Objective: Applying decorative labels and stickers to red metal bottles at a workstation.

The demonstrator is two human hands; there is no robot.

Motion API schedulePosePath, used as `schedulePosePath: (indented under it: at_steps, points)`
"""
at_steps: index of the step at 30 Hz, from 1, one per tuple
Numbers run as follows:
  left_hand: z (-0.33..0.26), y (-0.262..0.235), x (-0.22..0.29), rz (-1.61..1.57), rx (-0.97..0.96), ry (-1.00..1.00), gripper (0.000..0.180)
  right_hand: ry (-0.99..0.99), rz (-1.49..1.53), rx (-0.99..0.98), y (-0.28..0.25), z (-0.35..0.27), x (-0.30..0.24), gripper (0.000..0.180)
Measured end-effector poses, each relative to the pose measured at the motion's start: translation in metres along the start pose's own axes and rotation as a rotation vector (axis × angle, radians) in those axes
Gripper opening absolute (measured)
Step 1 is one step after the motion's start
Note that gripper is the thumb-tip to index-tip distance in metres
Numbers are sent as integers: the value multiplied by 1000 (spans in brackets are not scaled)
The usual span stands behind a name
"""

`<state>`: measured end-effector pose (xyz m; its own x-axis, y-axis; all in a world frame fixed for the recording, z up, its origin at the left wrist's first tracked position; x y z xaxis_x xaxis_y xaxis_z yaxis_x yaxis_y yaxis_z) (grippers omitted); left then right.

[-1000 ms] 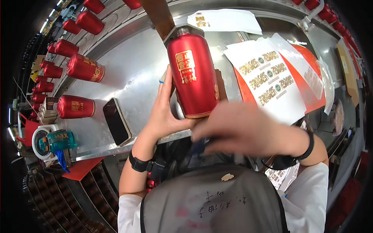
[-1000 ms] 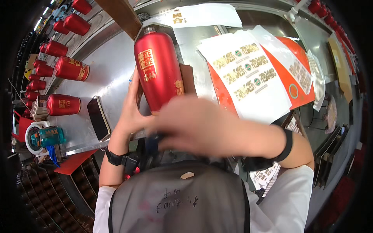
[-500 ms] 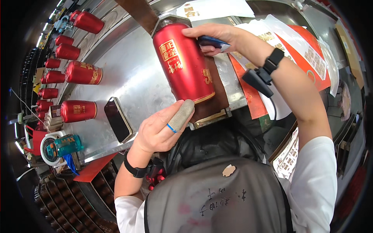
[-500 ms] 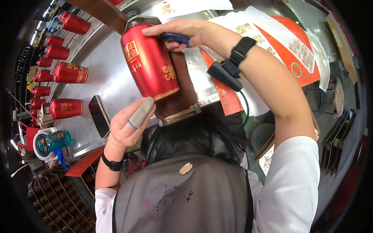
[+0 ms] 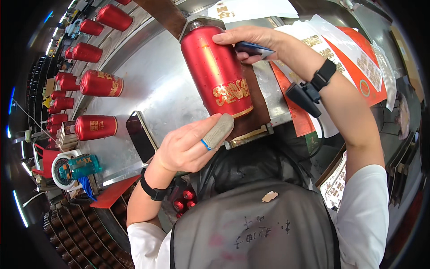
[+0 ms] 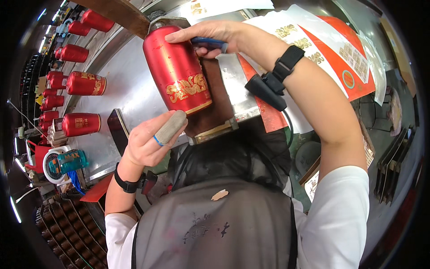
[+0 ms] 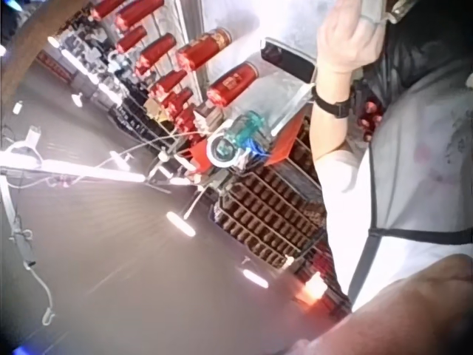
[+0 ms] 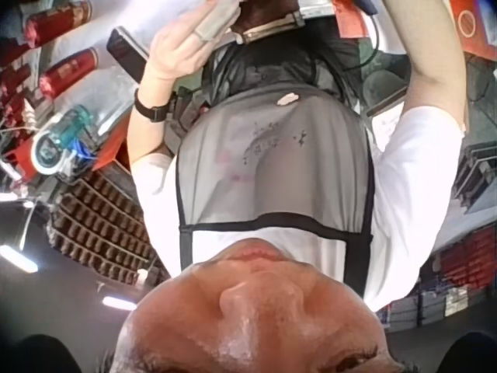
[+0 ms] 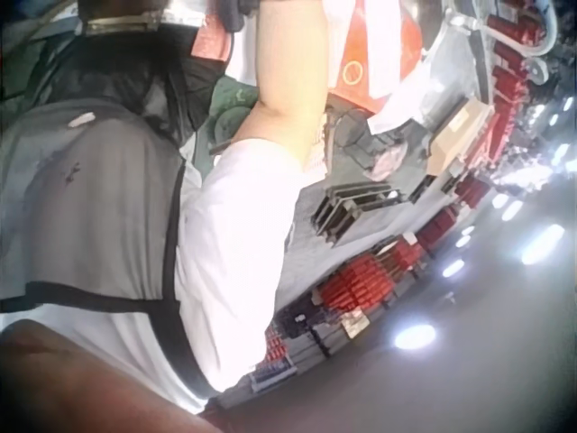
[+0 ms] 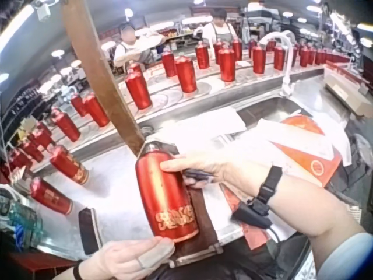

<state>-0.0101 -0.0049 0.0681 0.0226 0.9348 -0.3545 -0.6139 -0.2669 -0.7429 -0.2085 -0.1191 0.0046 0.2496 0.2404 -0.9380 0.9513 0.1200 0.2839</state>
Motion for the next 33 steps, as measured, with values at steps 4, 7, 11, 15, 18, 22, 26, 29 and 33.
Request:
schedulePosePath:
  at_steps: [4,7,11,15,18,22,26,29,33]
  points:
    - [0,0,-2,22,10,1,28,-98,-142,122,9,0,-19,62]
    - [-1,-1,-4,-3,-12,13,28,-97,-887,297,29,-2,-52,73]
    - [-7,-5,-3,8,19,16,26,-62,-465,87,14,-6,-44,72]
    - [-11,-8,-5,11,8,-13,25,56,8,-46,19,9,0,62]
    - [-15,-13,-7,38,9,29,25,34,-233,93,29,2,-19,65]
    - [-11,-16,-8,23,14,51,26,-114,-741,287,41,4,-48,65]
    - [-15,-18,-9,53,6,39,26,-14,-297,34,19,5,-30,65]
    - [-16,-18,-9,74,-1,40,26,44,-43,-77,25,16,-3,54]
    - [-20,-25,-12,86,-8,72,27,-106,-209,56,60,7,-31,70]
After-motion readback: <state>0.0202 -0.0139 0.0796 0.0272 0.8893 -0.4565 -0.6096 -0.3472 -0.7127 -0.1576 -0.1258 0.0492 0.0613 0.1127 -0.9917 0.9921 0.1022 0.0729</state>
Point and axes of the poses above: each hand's wrist, its own z-axis towards the middle knuckle, its own y-axis out of the palm, x = y × z, the point moved 8 cm from there along z, towards the middle knuckle, and after that the axes turned 12 degrees about z, right-handed, at the moved point
